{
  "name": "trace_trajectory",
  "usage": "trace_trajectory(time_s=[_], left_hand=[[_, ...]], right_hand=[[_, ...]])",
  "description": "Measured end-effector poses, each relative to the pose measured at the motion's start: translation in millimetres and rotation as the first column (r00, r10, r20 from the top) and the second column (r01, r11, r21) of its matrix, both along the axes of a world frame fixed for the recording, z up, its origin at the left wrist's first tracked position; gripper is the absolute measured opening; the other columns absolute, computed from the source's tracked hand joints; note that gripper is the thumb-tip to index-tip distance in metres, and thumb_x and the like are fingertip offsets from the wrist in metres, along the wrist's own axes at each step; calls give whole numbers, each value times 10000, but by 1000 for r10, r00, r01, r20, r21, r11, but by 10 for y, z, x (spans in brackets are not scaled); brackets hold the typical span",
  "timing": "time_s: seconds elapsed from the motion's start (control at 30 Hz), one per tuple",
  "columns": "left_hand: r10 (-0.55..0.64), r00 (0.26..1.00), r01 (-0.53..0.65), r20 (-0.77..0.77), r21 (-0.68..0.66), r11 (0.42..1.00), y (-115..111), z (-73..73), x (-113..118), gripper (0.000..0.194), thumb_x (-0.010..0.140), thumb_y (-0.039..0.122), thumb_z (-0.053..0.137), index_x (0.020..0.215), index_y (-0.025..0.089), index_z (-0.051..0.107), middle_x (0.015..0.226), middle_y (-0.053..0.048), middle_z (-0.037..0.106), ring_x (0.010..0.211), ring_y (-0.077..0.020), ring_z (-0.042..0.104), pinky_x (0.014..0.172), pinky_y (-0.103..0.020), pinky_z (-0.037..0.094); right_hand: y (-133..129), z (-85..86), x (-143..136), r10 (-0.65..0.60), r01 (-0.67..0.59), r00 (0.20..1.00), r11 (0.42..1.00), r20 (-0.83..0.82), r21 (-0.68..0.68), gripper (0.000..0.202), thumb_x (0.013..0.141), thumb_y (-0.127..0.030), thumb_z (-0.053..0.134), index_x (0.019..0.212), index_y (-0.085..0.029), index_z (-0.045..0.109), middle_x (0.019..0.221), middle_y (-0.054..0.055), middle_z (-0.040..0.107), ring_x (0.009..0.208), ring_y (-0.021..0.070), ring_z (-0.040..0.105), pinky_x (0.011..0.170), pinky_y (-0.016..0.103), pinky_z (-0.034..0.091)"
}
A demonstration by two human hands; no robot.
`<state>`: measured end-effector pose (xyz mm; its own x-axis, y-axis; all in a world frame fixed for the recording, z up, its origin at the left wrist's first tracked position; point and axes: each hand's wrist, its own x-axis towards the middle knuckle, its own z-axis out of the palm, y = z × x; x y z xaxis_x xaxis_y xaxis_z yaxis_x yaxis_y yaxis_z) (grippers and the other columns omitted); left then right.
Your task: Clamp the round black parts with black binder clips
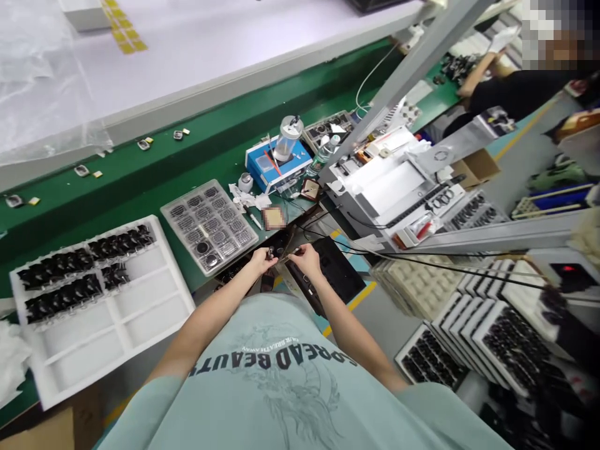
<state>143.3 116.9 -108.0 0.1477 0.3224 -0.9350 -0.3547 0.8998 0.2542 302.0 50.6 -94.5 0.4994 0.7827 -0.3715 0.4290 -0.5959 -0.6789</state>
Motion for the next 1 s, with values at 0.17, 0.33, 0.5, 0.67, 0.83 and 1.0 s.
trace_trajectory(time_s=[0.17, 0.33, 0.5, 0.67, 0.83, 1.0], left_hand=[[4, 1000, -4, -18, 3, 1000, 81, -106, 181, 128, 940, 110, 484, 837, 176, 523, 698, 19, 547, 548, -67, 494, 708, -263, 564], [-7, 1000, 7, 28, -5, 1000, -64, 28, -86, 86, 944, 223, 558, 876, 169, 560, 696, -13, 582, 582, -111, 591, 675, -263, 558], [-36, 986, 16, 163, 124, 992, -472, 430, -794, 236, 962, 326, 540, 924, 115, 639, 837, -134, 702, 685, -187, 703, 611, -258, 544], [60, 996, -79, 63, 360, 929, -926, 774, -1450, 190, 886, 318, 679, 939, 136, 663, 835, -67, 689, 651, -136, 685, 567, -205, 505], [169, 983, -116, -66, 492, 863, -1252, 896, -1853, 227, 777, 222, 764, 970, 145, 673, 716, 5, 631, 528, -84, 604, 474, -173, 418], [301, 948, -211, -102, 506, 836, -1428, 900, -2145, 345, 731, 205, 795, 1038, 159, 646, 694, 21, 642, 493, -81, 582, 446, -174, 380]], right_hand=[[-59, 123, 188, -21, 101, 829, 989, -559, 113, 511, 622, -384, 793, 1051, -198, 587, 992, 64, 703, 884, 231, 708, 764, 357, 574], [-6, 277, 107, 48, 49, 653, 993, -756, 105, 456, 708, -412, 783, 1080, -219, 601, 989, 60, 704, 899, 240, 733, 800, 372, 588], [444, 362, -347, 312, -281, 734, 948, -603, 147, 392, 871, -493, 612, 1121, -191, 626, 918, 62, 721, 804, 216, 730, 742, 358, 586], [1191, 493, -1425, 785, -768, 619, 605, 2, 212, 276, 930, -329, 536, 1053, -171, 725, 968, 77, 758, 930, 231, 696, 880, 342, 526], [1546, 495, -2462, 890, -946, 322, 318, 324, 68, 296, 988, -262, 494, 1137, -211, 744, 1192, 78, 734, 1094, 236, 666, 962, 306, 468], [1425, 301, -2655, 904, -974, 161, 209, 396, -83, 322, 1000, -280, 489, 1225, -215, 711, 1243, 95, 709, 1102, 264, 662, 965, 339, 474]])
